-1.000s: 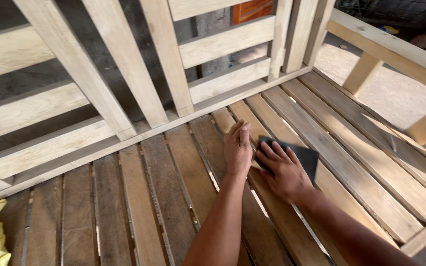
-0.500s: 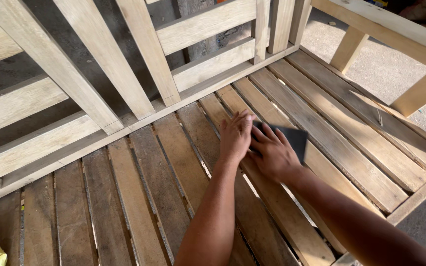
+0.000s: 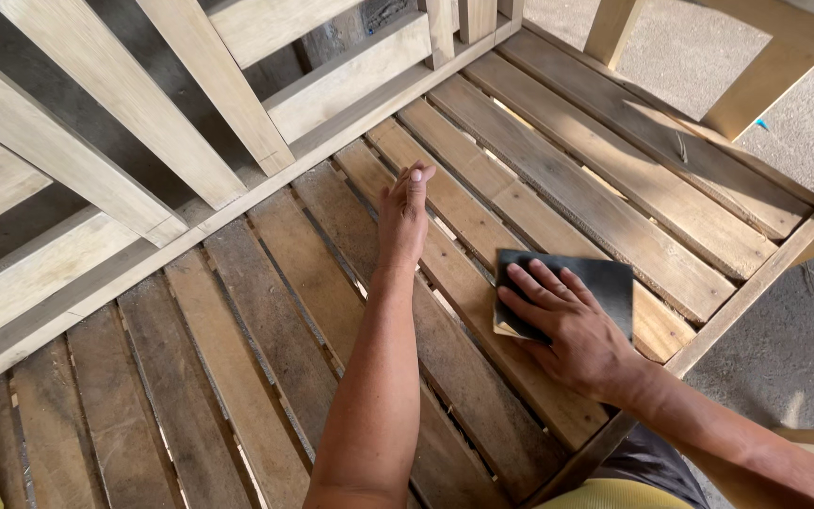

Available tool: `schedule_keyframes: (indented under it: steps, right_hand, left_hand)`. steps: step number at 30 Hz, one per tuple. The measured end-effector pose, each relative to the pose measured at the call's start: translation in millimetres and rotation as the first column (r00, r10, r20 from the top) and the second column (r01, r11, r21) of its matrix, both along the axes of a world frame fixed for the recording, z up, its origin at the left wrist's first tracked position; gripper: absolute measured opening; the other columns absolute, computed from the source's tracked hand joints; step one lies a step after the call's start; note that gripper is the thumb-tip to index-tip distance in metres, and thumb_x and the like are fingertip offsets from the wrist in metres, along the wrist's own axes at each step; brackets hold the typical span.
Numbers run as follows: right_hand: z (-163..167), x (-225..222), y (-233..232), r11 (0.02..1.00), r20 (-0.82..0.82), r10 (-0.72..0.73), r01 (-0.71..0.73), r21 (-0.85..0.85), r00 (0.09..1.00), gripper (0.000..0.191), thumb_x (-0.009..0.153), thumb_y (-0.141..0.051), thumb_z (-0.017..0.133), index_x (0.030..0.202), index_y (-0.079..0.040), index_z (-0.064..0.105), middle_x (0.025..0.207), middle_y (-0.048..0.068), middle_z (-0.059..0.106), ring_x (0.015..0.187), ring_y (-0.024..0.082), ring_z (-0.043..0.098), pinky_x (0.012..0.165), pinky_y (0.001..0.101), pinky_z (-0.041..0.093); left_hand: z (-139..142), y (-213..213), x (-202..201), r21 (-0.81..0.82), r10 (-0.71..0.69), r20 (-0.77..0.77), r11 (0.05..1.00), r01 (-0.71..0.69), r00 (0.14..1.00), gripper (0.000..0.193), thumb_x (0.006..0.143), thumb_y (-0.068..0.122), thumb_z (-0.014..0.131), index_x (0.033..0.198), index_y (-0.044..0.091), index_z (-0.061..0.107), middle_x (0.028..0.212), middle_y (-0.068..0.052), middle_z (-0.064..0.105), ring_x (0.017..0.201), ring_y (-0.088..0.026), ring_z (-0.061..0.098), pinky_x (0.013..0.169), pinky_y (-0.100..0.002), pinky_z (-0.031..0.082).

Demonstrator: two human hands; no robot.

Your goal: The person sands the surface of a wooden pallet using a sanding block. They move the block back and forth across the slats, applying pressure to smooth the wood. The camera remains steady, showing the hands and the pallet throughout.

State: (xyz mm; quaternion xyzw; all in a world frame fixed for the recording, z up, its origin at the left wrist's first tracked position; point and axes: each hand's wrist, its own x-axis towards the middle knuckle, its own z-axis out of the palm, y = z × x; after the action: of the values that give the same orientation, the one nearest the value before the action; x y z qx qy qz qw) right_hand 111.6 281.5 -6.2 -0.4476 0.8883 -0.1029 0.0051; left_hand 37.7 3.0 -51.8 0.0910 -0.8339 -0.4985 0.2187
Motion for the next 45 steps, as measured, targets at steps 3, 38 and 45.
schedule_keyframes:
  steps: [3,38,45]
  right_hand:
    - [-4.1,-4.8,-2.2,0.998,0.040,-0.022,0.020,0.063,0.999,0.076,0.087,-0.036,0.069,0.157,-0.022,0.042,0.171,0.006,0.026,0.159,0.026,0.014,0.125,0.0529,0.007]
    - [-13.4,-158.3,-161.4,0.995,0.058,0.088,-0.091,0.042,0.994,0.064,0.105,-0.050,0.045,0.160,-0.019,0.034,0.172,0.011,0.016,0.158,0.032,0.008,0.127,0.0512,0.007]
    - [-12.2,-95.9,-86.3,0.973,0.025,0.229,-0.227,-0.049,0.973,0.070,0.103,-0.056,0.042,0.159,-0.015,0.033,0.171,0.012,0.016,0.159,0.029,0.009,0.124,0.0514,0.004]
  left_hand:
    - [0.6,0.4,-0.7,-0.042,-0.003,0.023,0.999,0.004,1.000,0.079,0.104,0.062,0.009,0.139,0.017,0.064,0.155,-0.006,0.054,0.151,-0.024,0.039,0.130,-0.052,0.007]
    - [-11.3,-6.1,-6.3,0.418,0.064,-0.211,0.908,0.031,0.975,0.083,0.104,0.067,0.027,0.131,0.002,0.071,0.140,-0.017,0.068,0.138,-0.033,0.057,0.120,-0.042,0.036]
    - [-2.3,-5.4,2.5,0.456,0.097,-0.153,0.890,-0.017,0.983,0.082,0.103,0.067,0.024,0.134,0.006,0.069,0.146,-0.017,0.063,0.146,-0.033,0.048,0.125,-0.045,0.027]
